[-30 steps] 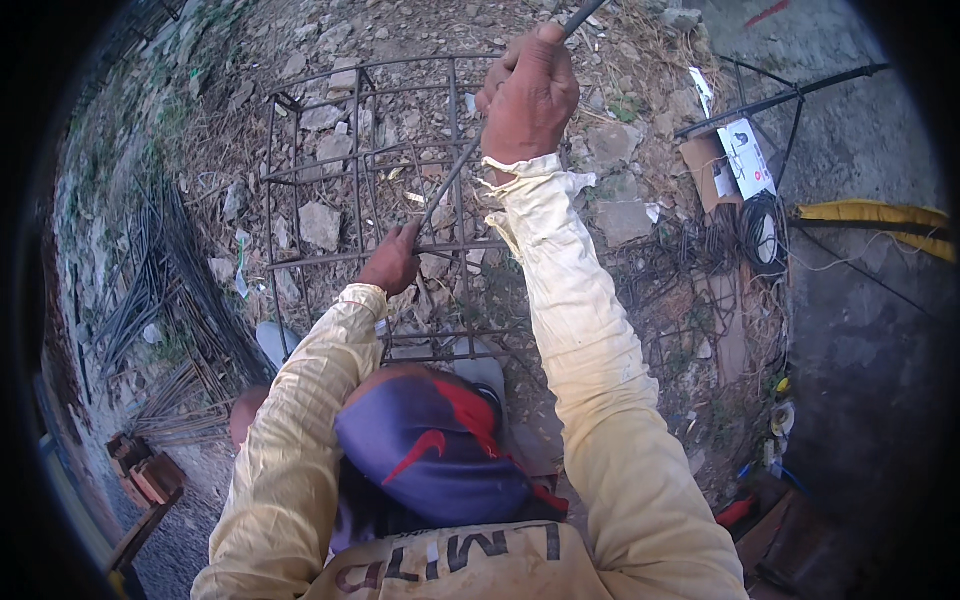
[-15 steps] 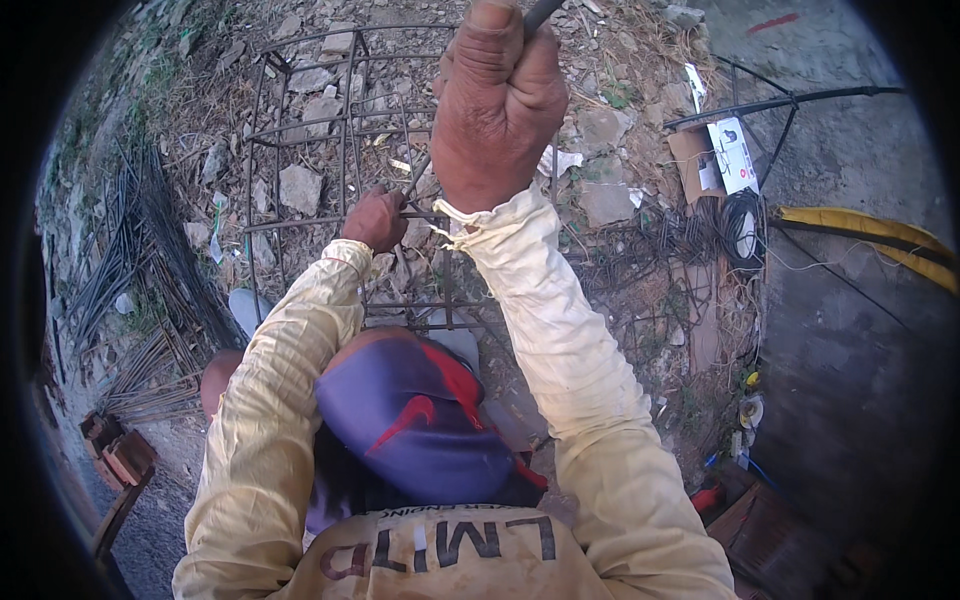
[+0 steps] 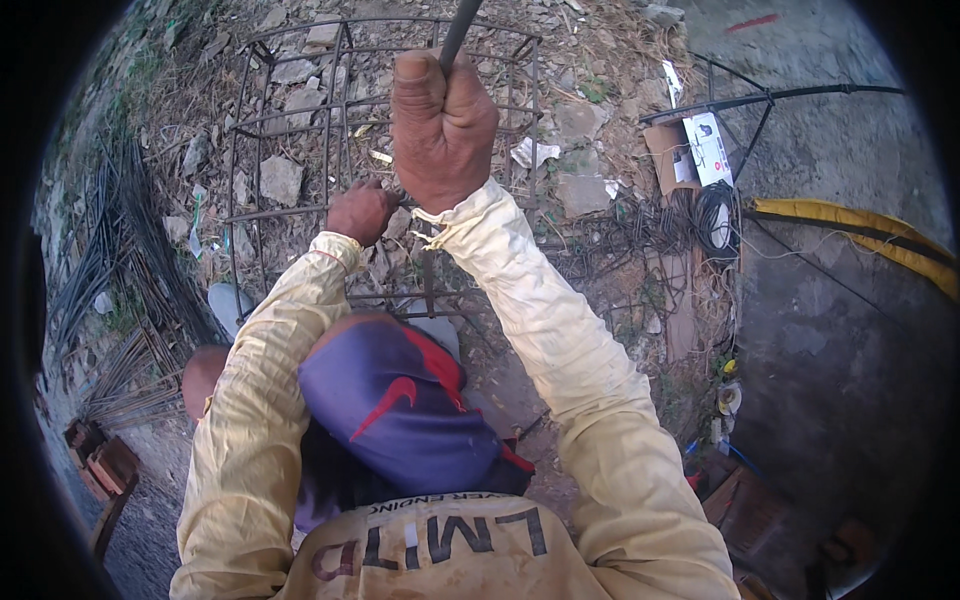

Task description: The person picks up a long metal rod and uses it to adjust and align the bars of a rebar cage on the ground. They repeatedly position the rod and manipulate the cage structure to ensure proper alignment.

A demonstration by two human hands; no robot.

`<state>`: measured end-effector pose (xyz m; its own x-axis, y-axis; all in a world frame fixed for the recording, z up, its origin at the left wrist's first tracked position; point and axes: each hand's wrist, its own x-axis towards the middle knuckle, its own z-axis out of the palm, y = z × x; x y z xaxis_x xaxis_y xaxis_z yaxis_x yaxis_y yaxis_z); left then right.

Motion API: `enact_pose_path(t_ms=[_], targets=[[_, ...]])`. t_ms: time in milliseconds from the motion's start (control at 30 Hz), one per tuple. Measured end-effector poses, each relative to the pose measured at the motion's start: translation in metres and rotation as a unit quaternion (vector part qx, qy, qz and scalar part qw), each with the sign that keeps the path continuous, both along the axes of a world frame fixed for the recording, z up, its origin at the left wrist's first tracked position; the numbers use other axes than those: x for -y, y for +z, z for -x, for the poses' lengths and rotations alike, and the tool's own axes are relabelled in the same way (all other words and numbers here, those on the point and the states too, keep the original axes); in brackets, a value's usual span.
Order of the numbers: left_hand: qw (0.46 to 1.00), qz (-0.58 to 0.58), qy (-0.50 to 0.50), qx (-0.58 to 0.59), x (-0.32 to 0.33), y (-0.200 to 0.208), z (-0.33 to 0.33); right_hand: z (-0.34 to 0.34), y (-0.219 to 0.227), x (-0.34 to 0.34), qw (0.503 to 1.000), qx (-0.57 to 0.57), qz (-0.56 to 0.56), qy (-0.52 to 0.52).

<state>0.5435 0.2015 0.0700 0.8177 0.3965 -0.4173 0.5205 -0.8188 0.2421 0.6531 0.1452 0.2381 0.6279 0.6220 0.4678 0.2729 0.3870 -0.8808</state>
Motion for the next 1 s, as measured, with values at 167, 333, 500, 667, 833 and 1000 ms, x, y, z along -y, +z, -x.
enact_pose_path(t_ms=[167, 333, 500, 667, 833, 1000], targets=[[0.999, -0.041, -0.009, -0.026, 0.008, 0.007, -0.003, 0.007, -0.004, 0.007, 0.999, -0.016, 0.018, -0.021], [0.999, -0.048, 0.000, -0.010, 0.008, 0.000, 0.001, 0.009, -0.017, 0.010, 0.999, 0.004, 0.029, -0.031], [0.998, -0.044, -0.014, 0.032, 0.009, -0.005, 0.004, -0.002, -0.017, 0.011, 0.998, 0.003, 0.023, -0.057], [0.996, -0.044, -0.034, 0.070, 0.006, -0.016, 0.011, 0.003, -0.017, 0.011, 0.998, -0.016, 0.034, -0.057], [0.995, -0.033, -0.042, 0.083, 0.004, -0.014, 0.013, 0.005, -0.020, 0.016, 0.998, -0.024, 0.022, -0.053], [0.995, -0.051, -0.010, 0.088, 0.014, -0.013, 0.015, 0.003, -0.022, 0.012, 0.996, -0.052, 0.028, -0.065]])
